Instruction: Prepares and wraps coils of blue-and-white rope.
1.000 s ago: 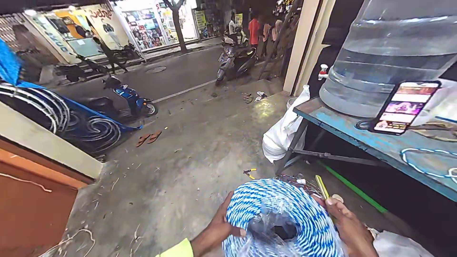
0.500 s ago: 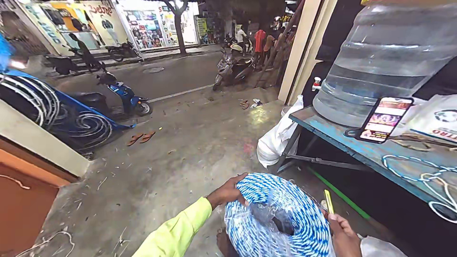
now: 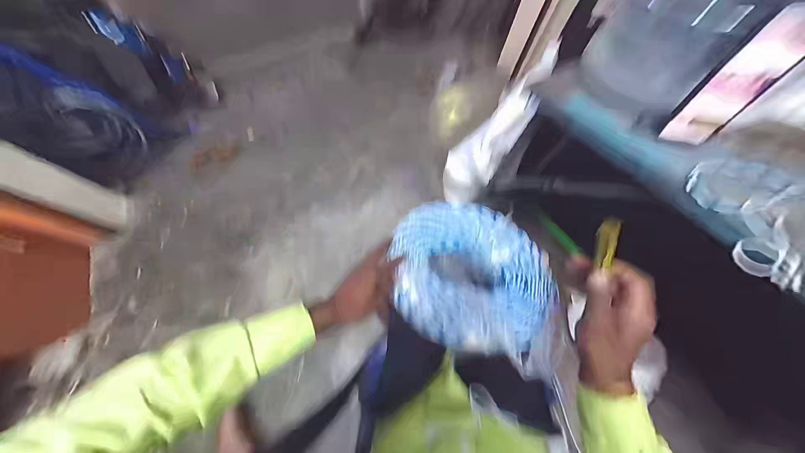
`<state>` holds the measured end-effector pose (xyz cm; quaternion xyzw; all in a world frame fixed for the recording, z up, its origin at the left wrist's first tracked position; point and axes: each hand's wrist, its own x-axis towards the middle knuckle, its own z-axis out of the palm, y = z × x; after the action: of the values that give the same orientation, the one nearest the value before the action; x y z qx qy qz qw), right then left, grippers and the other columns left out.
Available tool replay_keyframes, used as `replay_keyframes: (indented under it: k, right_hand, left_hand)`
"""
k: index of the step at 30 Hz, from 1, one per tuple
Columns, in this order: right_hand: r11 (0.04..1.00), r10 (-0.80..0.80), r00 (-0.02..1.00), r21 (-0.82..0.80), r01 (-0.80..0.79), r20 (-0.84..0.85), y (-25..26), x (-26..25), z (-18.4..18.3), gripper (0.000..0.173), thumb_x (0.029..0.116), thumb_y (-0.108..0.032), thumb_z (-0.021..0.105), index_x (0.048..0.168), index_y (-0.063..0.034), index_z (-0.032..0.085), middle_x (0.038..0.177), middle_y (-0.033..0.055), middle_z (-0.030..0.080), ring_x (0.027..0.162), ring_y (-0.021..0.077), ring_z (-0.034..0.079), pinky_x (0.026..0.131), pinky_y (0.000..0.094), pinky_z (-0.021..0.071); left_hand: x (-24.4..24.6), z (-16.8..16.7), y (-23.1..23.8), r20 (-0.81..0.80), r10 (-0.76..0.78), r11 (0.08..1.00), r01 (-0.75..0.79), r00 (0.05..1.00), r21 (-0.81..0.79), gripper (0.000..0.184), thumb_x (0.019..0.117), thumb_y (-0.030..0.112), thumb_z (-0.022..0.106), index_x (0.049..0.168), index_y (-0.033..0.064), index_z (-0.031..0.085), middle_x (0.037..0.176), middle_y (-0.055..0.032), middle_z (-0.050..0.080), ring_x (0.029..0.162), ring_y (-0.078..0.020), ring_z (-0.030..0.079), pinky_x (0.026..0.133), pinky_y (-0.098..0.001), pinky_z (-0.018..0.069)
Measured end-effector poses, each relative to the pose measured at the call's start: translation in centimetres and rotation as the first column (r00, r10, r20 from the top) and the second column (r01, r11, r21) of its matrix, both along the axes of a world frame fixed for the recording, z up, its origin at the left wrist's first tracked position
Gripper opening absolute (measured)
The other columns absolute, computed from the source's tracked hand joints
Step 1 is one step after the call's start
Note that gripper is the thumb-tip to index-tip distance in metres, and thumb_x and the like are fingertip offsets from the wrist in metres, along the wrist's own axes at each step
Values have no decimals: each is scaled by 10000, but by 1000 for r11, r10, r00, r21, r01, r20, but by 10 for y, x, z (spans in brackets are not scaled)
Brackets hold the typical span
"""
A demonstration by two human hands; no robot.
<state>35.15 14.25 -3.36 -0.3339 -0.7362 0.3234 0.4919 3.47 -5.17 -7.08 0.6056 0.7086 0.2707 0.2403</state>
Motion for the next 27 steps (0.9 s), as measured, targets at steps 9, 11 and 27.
replay_keyframes:
  k: [9,11,27]
  right_hand:
    - [892,405,902,-280,-355,148,-69,-21,-8,318,1060,-245,539,1284,-21,570,923,12,724,613,53,616,517,227,528]
    - [898,409,882,-277,-343,234,-76,-26,-10,362,1061,-261,525,1346,-45,578,905,22,725,600,62,602,504,246,509]
    - [935,319,679,-100,-341,661,-67,-74,-11,355,1063,-218,516,1381,-131,650,859,122,725,673,272,675,624,518,555]
  left_hand:
    - [15,3,-20,-231,24,999,-19,973,27,543,1057,304,486,1566,131,416,1444,-215,491,1234,-393,552,946,-549,506]
    - [14,2,-3,-328,-18,999,33,945,41,507,1067,400,422,1491,148,537,1498,-217,460,1314,-409,498,945,-568,485]
    - [11,10,12,-119,33,998,-26,992,61,346,1043,163,545,1339,-12,583,1271,-231,587,1076,-351,656,910,-459,565]
